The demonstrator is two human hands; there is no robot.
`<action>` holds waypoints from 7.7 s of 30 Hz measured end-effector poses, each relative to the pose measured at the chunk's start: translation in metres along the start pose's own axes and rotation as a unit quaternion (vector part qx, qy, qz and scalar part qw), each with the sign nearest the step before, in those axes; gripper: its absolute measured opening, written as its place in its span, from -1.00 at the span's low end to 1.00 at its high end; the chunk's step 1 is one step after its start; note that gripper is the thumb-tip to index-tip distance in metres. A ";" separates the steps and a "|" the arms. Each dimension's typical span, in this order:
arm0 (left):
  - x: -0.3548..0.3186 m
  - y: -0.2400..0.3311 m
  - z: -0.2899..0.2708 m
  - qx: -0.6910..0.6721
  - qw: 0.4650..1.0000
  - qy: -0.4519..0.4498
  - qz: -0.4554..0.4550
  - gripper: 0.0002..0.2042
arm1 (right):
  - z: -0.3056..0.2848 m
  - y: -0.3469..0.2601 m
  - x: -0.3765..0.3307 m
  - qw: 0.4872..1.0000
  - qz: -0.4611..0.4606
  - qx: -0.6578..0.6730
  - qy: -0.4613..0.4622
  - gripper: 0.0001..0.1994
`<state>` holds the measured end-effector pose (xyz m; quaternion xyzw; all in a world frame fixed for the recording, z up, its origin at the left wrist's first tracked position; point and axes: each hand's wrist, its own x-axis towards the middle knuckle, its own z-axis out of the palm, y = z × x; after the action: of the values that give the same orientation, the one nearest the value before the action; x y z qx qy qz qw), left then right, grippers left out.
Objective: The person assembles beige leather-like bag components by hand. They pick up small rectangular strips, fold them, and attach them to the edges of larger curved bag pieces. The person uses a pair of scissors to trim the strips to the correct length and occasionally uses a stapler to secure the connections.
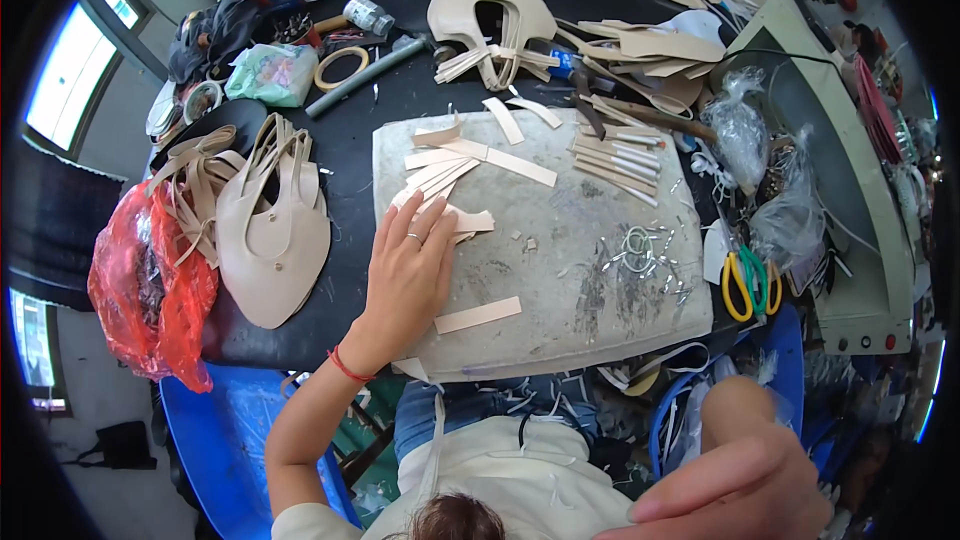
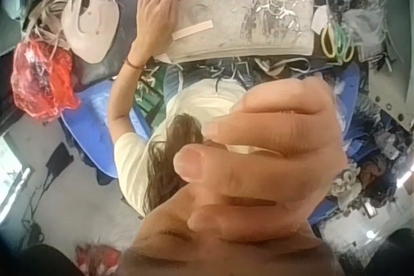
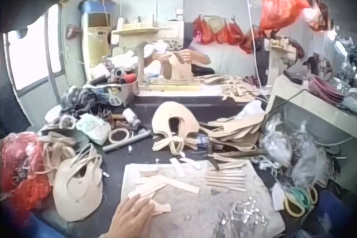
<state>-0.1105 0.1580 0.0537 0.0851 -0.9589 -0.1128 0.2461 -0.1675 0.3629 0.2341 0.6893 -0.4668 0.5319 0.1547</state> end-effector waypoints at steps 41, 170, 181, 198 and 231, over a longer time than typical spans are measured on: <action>-0.023 0.016 -0.015 -0.013 0.996 -0.087 -0.028 -0.61 | -0.057 0.229 -0.163 0.868 0.242 -0.405 -0.153 -0.89; -0.018 -0.168 -0.030 -0.079 0.940 0.040 -0.329 -0.70 | 0.056 0.022 -0.134 0.857 0.508 -0.091 -0.003 -0.83; -0.106 -0.046 -0.128 -0.270 0.873 0.171 -0.369 -0.75 | 0.041 0.042 -0.135 0.805 0.587 0.085 -0.021 -0.84; -0.092 0.056 -0.065 -0.620 0.683 0.053 -0.383 -0.70 | 0.094 0.044 -0.097 0.818 0.540 0.173 -0.096 -0.87; -0.091 0.073 -0.081 -0.404 0.819 -0.063 -0.403 -0.75 | 0.110 0.026 -0.128 0.858 0.480 0.182 -0.004 -0.87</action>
<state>0.0002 0.2342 0.1006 0.3495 -0.7206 -0.5847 0.1295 -0.1238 0.3326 0.0722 0.3976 -0.6354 0.6127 -0.2505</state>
